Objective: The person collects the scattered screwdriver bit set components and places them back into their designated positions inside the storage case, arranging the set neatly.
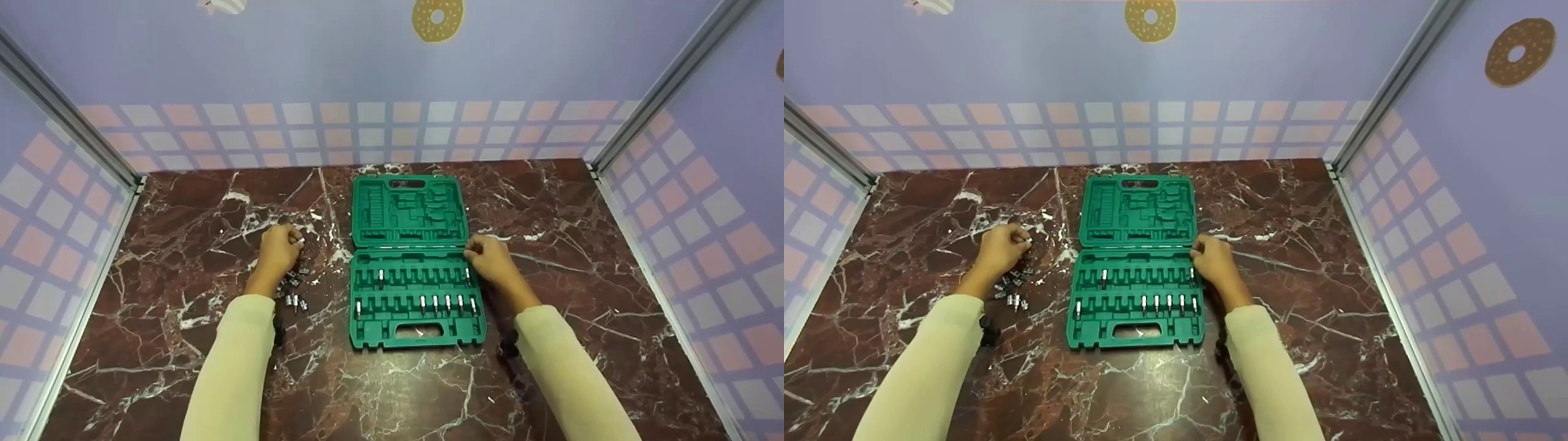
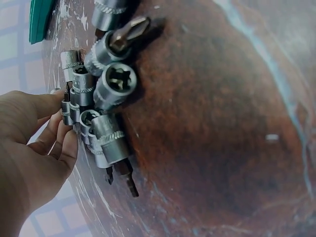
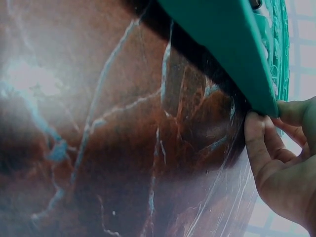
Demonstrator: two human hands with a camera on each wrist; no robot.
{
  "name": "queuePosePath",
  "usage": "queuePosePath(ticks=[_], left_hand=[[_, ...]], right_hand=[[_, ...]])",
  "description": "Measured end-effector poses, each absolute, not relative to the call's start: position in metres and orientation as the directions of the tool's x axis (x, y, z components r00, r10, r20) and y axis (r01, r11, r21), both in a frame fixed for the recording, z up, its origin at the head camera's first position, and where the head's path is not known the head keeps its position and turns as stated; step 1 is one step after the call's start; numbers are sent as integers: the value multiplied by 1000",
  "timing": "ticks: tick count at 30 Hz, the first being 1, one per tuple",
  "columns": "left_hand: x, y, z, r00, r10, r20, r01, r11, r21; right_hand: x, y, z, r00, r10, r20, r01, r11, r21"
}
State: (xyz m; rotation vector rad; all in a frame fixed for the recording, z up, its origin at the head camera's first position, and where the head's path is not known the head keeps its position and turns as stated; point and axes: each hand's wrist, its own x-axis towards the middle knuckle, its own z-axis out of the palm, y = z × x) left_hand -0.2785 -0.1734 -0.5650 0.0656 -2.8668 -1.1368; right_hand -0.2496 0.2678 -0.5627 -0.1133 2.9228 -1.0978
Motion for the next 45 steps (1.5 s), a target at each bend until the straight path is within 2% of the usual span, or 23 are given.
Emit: queuePosePath(ticks=[19,31,45], left_hand=[[-264,-167,-537,-992,-16,127,84,672,736],[-251,-153,-519,-999,-13,40,26,565,824],[-236,-137,-506,-999,24,-23,-7,519,855]], right_hand=[[-249,267,-561,-997,-82,13,-71,757,-650],[-249,266,-561,-997,-76,2,-59,752,-656],[-248,266,-561,-997,-81,-6,-57,749,-661]])
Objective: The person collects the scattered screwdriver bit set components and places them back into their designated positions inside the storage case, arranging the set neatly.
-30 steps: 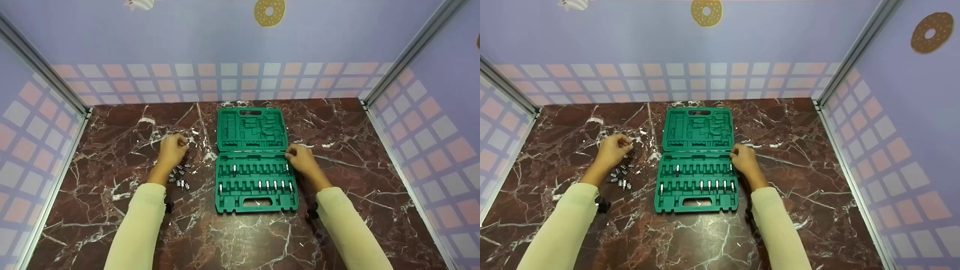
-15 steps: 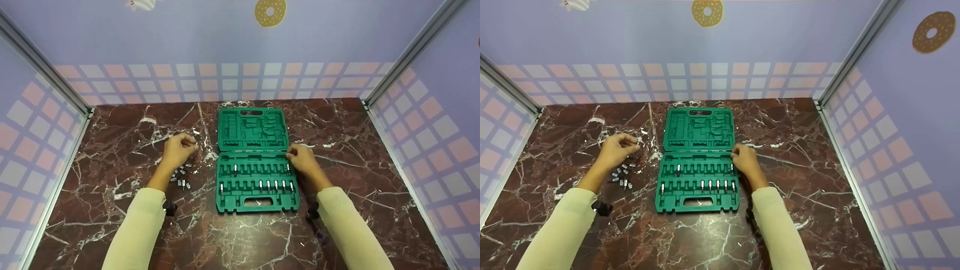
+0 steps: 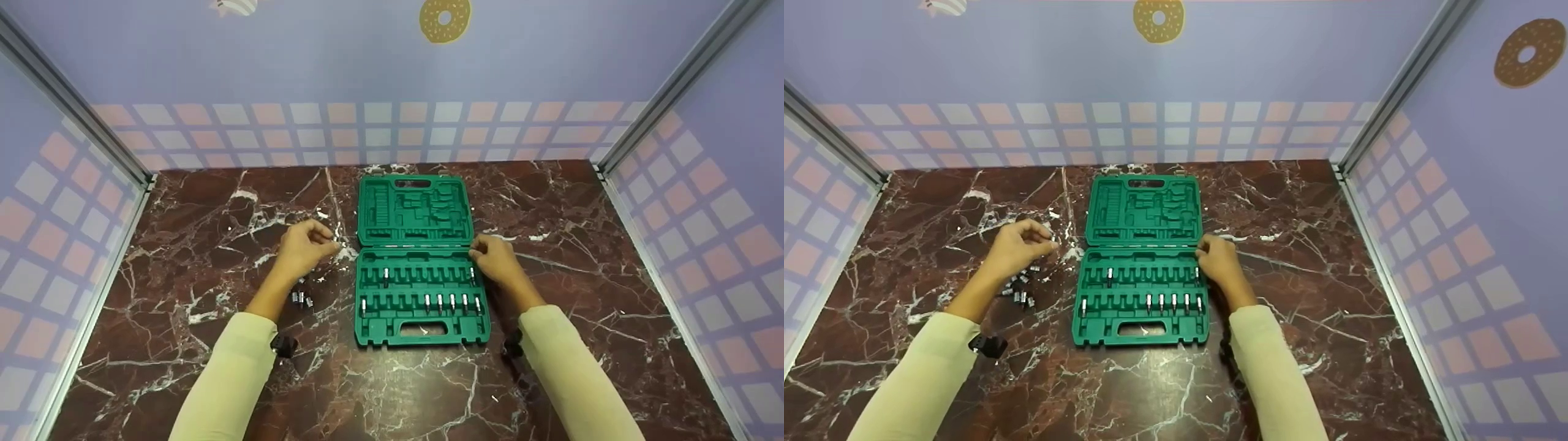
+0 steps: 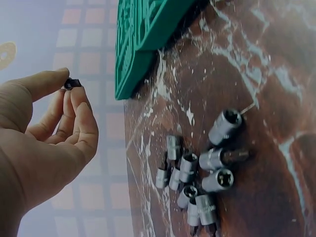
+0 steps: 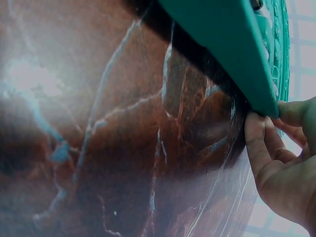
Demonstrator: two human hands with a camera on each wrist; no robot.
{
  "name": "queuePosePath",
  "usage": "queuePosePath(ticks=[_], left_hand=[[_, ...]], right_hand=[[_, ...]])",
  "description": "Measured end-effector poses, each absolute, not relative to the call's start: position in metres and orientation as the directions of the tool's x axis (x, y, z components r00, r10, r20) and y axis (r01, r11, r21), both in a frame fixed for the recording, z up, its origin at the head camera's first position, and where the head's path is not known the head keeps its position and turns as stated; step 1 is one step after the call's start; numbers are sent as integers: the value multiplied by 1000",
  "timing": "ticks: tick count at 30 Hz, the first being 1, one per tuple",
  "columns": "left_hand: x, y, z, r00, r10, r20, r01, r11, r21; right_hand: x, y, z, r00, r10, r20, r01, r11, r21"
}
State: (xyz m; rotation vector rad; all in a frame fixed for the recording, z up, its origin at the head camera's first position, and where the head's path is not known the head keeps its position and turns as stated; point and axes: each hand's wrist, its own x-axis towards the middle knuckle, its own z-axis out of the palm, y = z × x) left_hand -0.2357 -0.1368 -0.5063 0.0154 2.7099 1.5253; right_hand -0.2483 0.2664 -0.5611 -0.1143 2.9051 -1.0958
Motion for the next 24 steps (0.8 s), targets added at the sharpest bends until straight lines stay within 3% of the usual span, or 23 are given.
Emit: queuePosePath(ticks=[24], left_hand=[[-209,-83,-503,-979,203,-10,87,465,881]], right_hand=[[-250,268,-564,-996,-82,18,-74,751,-656]])
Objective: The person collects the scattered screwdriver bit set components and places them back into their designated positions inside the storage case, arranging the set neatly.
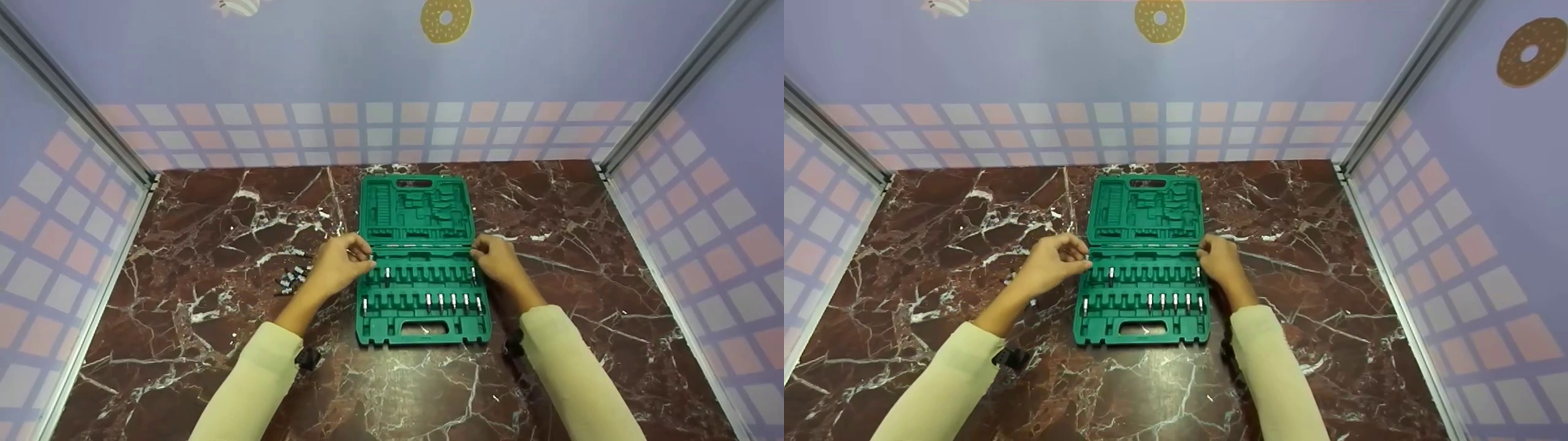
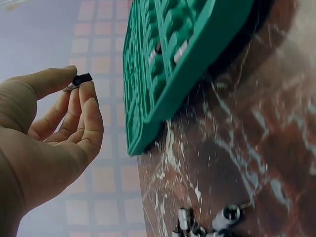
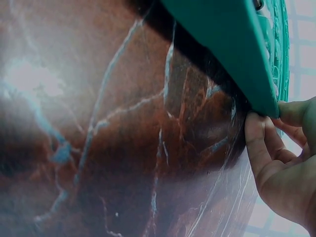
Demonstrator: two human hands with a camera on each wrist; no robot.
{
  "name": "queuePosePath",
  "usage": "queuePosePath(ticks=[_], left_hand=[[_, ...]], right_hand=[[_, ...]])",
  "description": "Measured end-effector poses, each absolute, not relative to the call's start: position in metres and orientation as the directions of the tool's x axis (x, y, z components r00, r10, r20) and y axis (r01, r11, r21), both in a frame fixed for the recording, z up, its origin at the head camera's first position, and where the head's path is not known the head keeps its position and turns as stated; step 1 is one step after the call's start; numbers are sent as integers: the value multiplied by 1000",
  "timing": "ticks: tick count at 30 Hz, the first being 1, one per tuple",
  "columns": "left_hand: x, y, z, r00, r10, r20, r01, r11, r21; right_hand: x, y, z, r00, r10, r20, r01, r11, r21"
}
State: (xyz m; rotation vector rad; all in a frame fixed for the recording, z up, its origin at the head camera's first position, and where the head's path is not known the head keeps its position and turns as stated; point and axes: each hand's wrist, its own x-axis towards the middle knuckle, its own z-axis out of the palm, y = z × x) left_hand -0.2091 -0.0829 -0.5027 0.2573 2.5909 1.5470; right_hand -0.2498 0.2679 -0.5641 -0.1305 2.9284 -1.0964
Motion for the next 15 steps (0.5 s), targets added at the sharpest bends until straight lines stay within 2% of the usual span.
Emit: queuePosePath(ticks=[15], left_hand=[[-196,-53,-509,-943,331,-44,114,443,889]], right_hand=[[-249,267,-563,-996,-84,12,-72,752,-655]])
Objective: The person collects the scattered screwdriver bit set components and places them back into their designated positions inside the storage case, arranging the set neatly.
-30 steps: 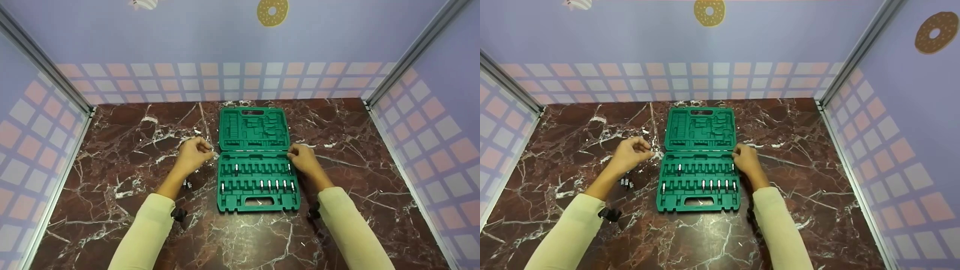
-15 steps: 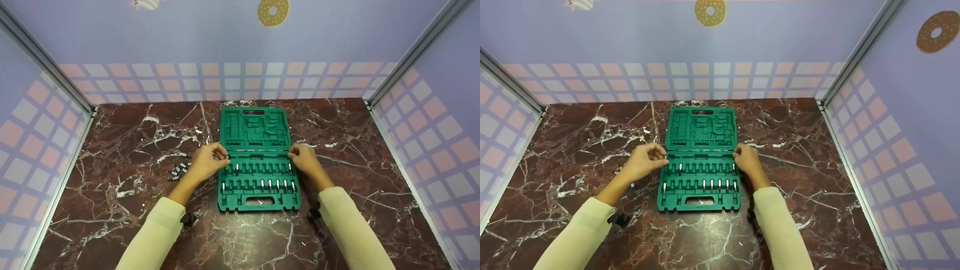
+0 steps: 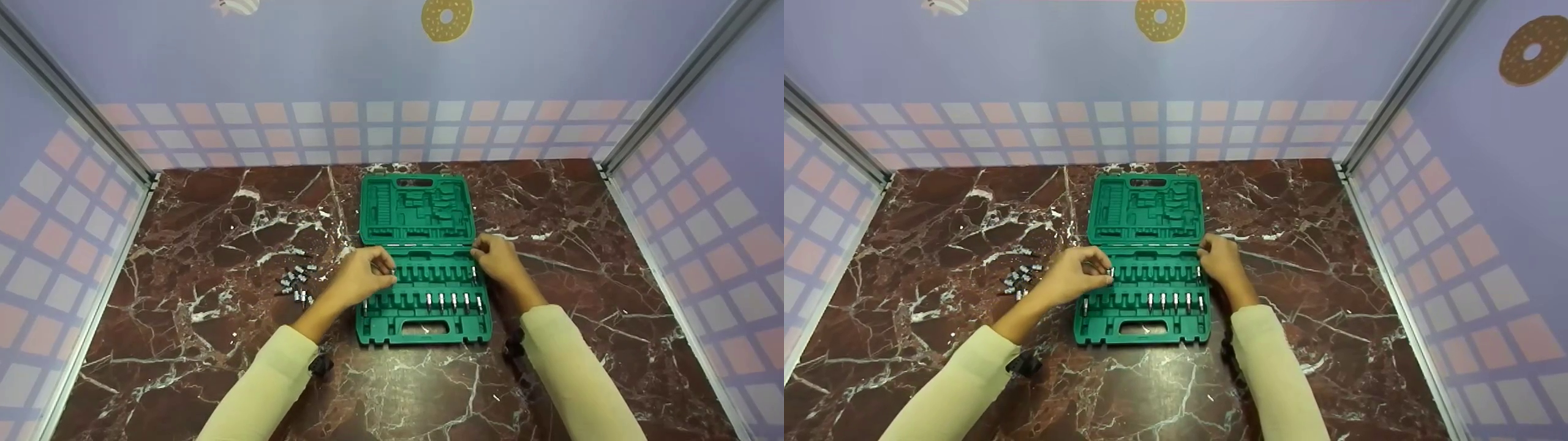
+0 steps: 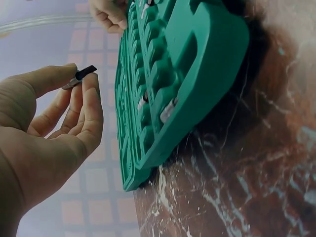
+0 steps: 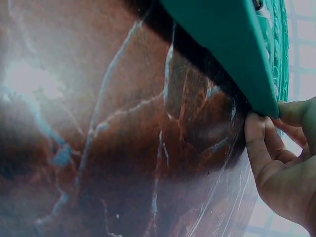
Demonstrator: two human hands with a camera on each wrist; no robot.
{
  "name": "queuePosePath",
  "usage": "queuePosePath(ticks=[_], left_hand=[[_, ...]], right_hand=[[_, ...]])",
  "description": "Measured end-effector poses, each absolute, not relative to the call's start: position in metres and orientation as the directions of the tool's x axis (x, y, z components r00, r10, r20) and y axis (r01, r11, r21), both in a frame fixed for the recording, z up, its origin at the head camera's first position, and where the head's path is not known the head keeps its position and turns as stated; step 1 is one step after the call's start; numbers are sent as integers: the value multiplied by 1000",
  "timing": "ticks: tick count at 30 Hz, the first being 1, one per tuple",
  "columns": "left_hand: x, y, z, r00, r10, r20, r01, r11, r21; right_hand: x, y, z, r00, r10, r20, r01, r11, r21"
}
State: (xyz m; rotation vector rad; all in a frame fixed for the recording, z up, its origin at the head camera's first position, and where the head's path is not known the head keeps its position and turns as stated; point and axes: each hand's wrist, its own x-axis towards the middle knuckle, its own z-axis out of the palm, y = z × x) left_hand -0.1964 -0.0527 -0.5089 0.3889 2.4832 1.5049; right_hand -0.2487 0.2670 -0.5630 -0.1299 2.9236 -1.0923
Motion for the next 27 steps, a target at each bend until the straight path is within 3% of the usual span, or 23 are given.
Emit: queuePosePath(ticks=[9,27], left_hand=[[-194,-41,-514,-904,424,-55,135,405,904],[-189,-17,-528,-844,529,-90,223,499,838]], right_hand=[[-249,268,-563,-996,-85,20,-77,750,-656],[-249,267,-562,-996,-87,-9,-60,759,-648]])
